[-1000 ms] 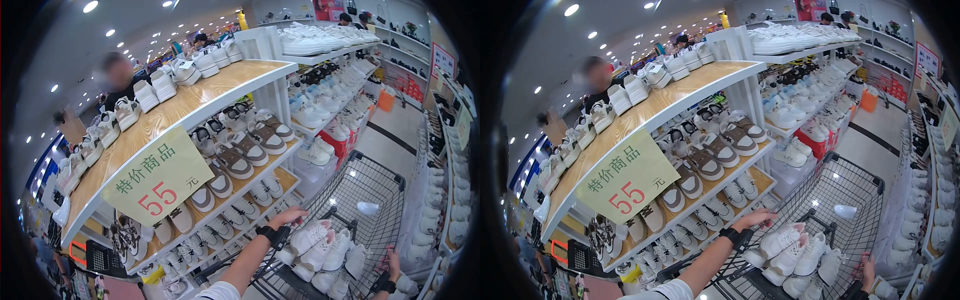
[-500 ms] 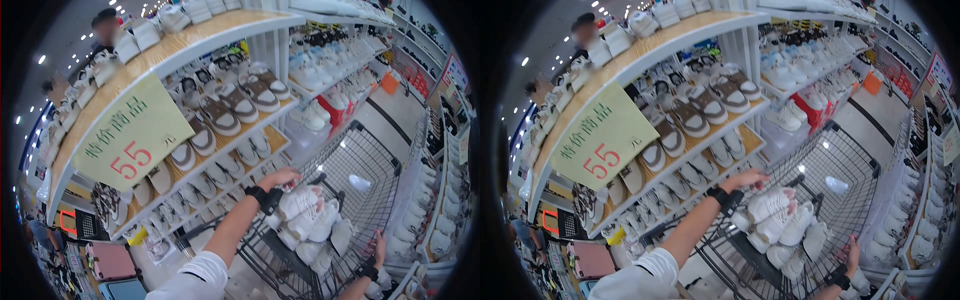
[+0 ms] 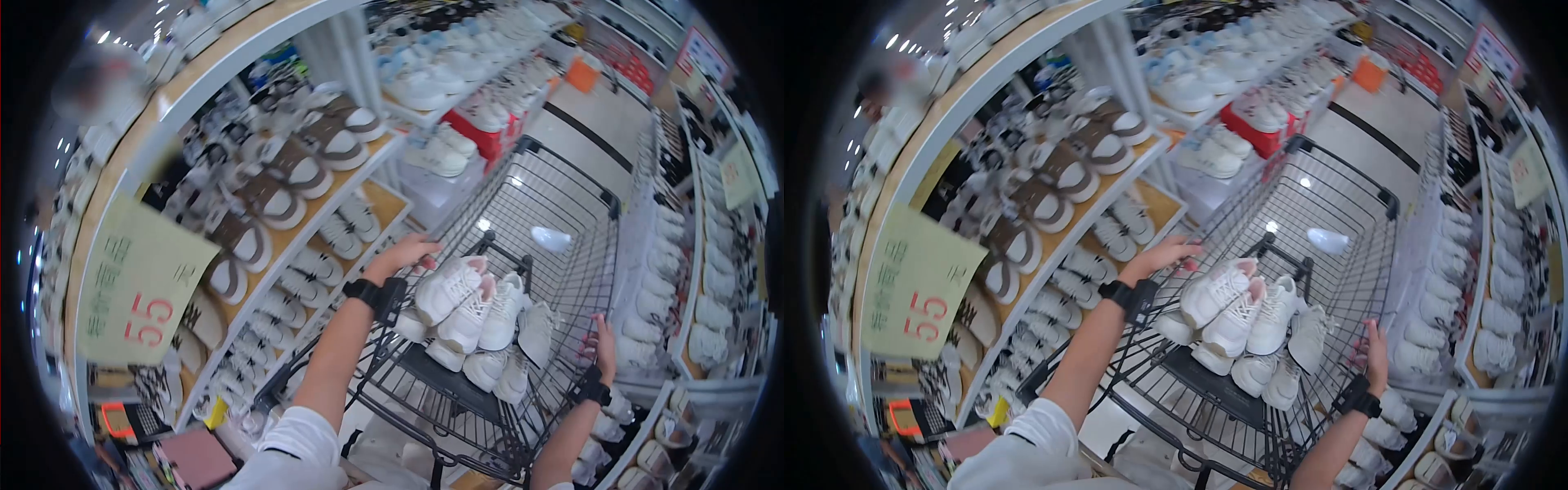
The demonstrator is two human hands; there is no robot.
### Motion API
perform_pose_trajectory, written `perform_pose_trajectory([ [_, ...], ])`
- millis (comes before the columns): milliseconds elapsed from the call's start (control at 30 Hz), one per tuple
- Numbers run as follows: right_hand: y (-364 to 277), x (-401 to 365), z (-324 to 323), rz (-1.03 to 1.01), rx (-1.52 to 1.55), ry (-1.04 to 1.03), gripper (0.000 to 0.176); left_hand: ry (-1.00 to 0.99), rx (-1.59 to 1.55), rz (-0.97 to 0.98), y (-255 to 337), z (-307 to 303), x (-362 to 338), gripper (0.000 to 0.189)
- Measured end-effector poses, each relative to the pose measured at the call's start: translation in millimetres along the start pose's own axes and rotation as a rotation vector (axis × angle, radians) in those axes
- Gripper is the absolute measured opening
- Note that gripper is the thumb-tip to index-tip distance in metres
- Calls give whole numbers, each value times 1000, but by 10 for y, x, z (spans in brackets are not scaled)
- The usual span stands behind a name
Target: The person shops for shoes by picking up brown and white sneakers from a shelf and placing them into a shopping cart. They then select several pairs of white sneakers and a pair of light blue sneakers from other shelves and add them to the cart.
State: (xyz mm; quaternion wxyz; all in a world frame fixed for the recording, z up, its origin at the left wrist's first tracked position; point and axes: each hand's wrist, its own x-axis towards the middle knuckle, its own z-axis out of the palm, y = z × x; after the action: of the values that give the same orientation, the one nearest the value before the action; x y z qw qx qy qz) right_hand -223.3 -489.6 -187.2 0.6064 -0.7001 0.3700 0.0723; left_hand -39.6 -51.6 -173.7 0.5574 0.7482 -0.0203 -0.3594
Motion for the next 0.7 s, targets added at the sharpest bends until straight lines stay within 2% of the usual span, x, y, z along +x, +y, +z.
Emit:
perform_pose_trajectory([
  [333,-331,458,-53,-5,25,-1,42,61,-72,0,245,-72,539,48],
  [433,-370,627,-87,-7,-13,13,45,-3,-42,-40,313,-128,688,54],
  [700,-566,947,-166,-4,15,-10,43,32,-53,-37,546,-108,996,51],
])
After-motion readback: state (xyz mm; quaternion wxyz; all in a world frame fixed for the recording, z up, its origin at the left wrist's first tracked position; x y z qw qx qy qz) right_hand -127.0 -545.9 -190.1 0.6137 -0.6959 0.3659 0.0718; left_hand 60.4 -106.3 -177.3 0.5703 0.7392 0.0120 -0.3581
